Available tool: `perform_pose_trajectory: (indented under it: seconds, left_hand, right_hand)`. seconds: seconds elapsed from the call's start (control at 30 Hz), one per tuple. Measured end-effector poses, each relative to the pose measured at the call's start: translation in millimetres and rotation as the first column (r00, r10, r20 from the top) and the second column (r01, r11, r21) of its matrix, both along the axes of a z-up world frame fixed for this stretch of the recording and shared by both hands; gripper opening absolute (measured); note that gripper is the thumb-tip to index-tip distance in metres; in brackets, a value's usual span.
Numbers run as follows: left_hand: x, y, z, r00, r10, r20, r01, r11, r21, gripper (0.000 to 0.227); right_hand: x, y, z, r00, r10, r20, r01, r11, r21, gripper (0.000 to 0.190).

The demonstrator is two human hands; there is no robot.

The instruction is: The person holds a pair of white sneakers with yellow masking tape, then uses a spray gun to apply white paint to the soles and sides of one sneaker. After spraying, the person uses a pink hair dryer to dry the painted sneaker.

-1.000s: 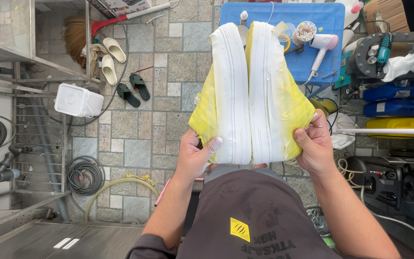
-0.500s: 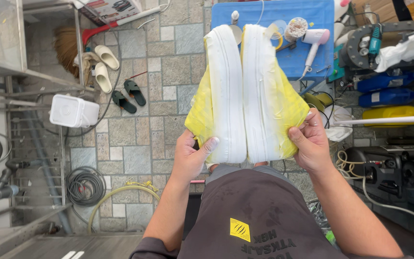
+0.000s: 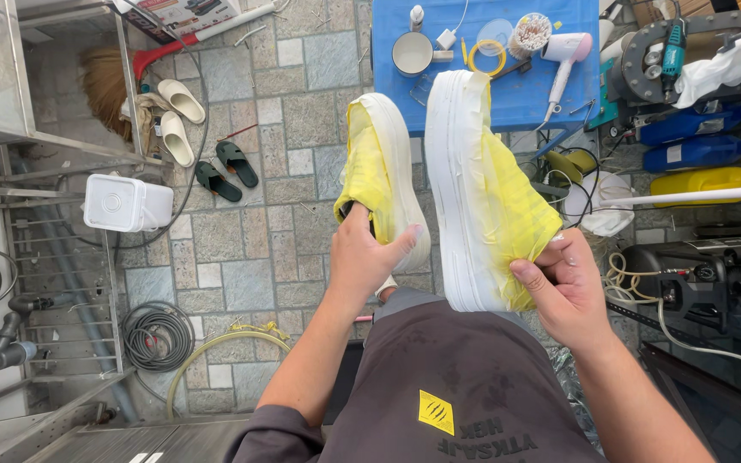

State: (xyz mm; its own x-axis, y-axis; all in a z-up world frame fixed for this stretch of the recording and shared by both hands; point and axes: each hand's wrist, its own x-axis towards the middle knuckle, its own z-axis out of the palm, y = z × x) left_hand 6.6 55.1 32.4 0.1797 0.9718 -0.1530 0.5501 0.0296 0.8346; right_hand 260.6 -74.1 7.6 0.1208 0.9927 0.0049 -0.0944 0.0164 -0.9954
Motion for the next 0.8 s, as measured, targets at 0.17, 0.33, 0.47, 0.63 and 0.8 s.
perform_pose_trajectory:
  seconds: [0.17,0.33,0.47,0.63,0.8]
  left_hand:
    - [7.3,-2.7,15.2,1.000,0.005,0.007,-0.004,0.989,-0.149,0.074]
    - [15.9,-5.0,20.7,1.000,-0.012,-0.010,0.012,1.000,0.007,0.076]
    - [18.9,-5.9,21.9,1.000,-0.007,-0.006,0.007,1.000,-0.002,0.076]
    - [26.4,-8.9,25.5,1.000,0.005,-0.007,-0.005,1.000,-0.013,0.073]
    - [28.6,-10.9,28.2,0.998,0.006,0.070,-0.003,0.999,-0.036,0.067]
  right_hand:
    - [0.1,-1.9,2.5,1.000,0.019,0.016,-0.018,1.000,-0.007,0.027]
    - [5.7,-1.4,1.6,0.999,0.034,0.038,-0.034,0.999,-0.003,0.026]
    - [10.2,-1.0,2.4,0.998,0.049,0.035,-0.049,0.999,0.005,0.027]
    - [13.1,-3.1,1.6,0.996,0.071,0.050,-0.071,0.997,-0.014,0.029]
    - [19.9,-5.9,-3.7,0.996,0.084,-0.010,-0.084,0.996,0.005,0.029]
